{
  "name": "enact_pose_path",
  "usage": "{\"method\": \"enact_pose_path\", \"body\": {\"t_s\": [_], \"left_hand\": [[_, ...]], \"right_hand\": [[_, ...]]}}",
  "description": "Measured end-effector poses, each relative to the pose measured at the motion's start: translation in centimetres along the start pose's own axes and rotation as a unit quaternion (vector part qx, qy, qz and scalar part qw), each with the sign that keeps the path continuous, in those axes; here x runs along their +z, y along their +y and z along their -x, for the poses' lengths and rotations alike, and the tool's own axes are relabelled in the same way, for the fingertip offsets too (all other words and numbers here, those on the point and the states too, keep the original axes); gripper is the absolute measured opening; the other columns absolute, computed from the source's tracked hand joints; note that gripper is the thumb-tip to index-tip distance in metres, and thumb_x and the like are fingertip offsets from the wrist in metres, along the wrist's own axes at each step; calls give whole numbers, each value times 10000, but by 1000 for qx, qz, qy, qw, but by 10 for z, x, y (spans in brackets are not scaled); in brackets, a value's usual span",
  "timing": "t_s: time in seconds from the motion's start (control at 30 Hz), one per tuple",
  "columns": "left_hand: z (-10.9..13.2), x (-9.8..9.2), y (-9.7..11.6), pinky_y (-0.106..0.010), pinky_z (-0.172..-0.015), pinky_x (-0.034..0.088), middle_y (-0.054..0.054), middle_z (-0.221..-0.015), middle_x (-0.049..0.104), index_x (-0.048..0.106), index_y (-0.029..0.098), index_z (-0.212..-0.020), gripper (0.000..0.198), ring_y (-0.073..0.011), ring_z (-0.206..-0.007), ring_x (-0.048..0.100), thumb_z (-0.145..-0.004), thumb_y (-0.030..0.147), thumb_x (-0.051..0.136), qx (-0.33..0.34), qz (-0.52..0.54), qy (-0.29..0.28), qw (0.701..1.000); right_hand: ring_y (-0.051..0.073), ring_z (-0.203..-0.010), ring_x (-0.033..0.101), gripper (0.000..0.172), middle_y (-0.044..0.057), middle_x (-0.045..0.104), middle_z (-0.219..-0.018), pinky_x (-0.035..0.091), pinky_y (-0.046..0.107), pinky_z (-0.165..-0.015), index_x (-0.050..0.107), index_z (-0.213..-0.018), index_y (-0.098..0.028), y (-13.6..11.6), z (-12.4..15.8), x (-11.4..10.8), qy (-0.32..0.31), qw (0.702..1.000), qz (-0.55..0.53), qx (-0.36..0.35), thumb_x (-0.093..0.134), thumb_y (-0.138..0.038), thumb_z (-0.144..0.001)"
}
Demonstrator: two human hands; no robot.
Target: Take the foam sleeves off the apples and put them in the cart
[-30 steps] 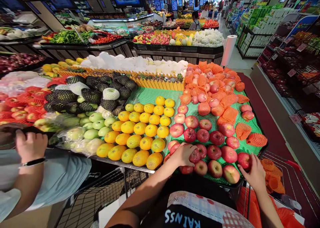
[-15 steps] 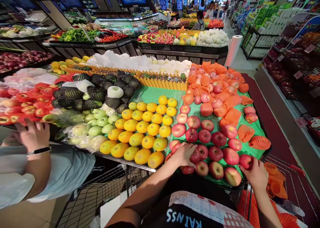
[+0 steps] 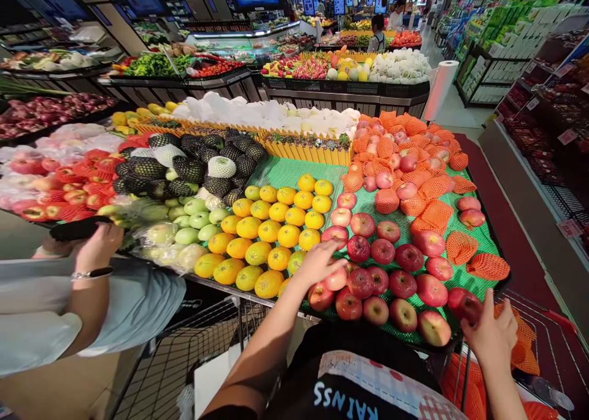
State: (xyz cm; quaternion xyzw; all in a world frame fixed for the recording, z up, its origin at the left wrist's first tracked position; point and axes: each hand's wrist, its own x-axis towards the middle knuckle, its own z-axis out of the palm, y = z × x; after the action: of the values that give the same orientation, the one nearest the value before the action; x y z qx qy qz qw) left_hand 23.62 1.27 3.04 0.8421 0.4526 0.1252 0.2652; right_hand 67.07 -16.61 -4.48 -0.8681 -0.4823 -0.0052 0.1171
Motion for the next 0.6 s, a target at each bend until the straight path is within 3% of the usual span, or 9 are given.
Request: {"method": "enact_pose_path", "body": {"t_s": [0.1, 0.17, 0.27, 0.37, 0.47, 0.6], "left_hand": [[8, -24, -25, -520, -1177, 512, -154, -1472, 717, 655, 188, -1430, 420, -343, -1356, 685, -1087, 421, 585, -48, -12, 77, 996], [15, -29, -38, -530, -1154, 531, -161, -1446, 727, 669, 184, -1409, 424, -354, -1324, 702, -1074, 434, 606, -53, -5, 72, 996], [25, -18, -47, -493, -1127, 560, -133, -1428, 738, 689, 225, -1408, 541, -357, -1297, 716, -938, 468, 799, -27, 42, 6, 999], [31, 4, -47, -498, -1138, 560, -136, -1429, 727, 686, 229, -1417, 762, -381, -1307, 700, -741, 439, 968, -21, 70, -46, 996], [32, 23, -43, -517, -1154, 549, -151, -1445, 702, 668, 211, -1408, 802, -388, -1302, 689, -684, 345, 987, -36, 68, -51, 996], [34, 31, -37, -480, -1108, 569, -123, -1358, 701, 677, 214, -1316, 632, -354, -1252, 679, -721, 211, 891, -20, 51, -29, 998]], "right_hand": [[588, -1547, 384, 832, 363, 334, -1703, 422, 772, -1169, 372, -1693, -40, -34, -8, -22, 74, 989, -83, -93, 492, -520, -1024], [494, -1498, 503, 777, 309, 499, -1624, 462, 687, -1196, 428, -1666, -83, -67, -11, -25, 71, 966, -172, -179, 534, -543, -1049], [379, -1362, 652, 662, 200, 666, -1492, 563, 569, -1130, 496, -1614, -186, -122, -4, -10, -25, 915, -276, -295, 608, -544, -1069], [378, -1405, 625, 741, 188, 641, -1544, 545, 577, -1174, 488, -1612, -175, -171, 12, 12, -140, 879, -282, -359, 743, -513, -1003], [425, -1447, 574, 882, 215, 618, -1563, 485, 615, -1233, 515, -1586, -109, -205, 22, 23, -204, 870, -244, -376, 889, -456, -867], [408, -1331, 631, 772, 201, 688, -1440, 513, 590, -1183, 619, -1465, -84, -227, 21, 18, -228, 877, -223, -360, 911, -320, -790]]}}
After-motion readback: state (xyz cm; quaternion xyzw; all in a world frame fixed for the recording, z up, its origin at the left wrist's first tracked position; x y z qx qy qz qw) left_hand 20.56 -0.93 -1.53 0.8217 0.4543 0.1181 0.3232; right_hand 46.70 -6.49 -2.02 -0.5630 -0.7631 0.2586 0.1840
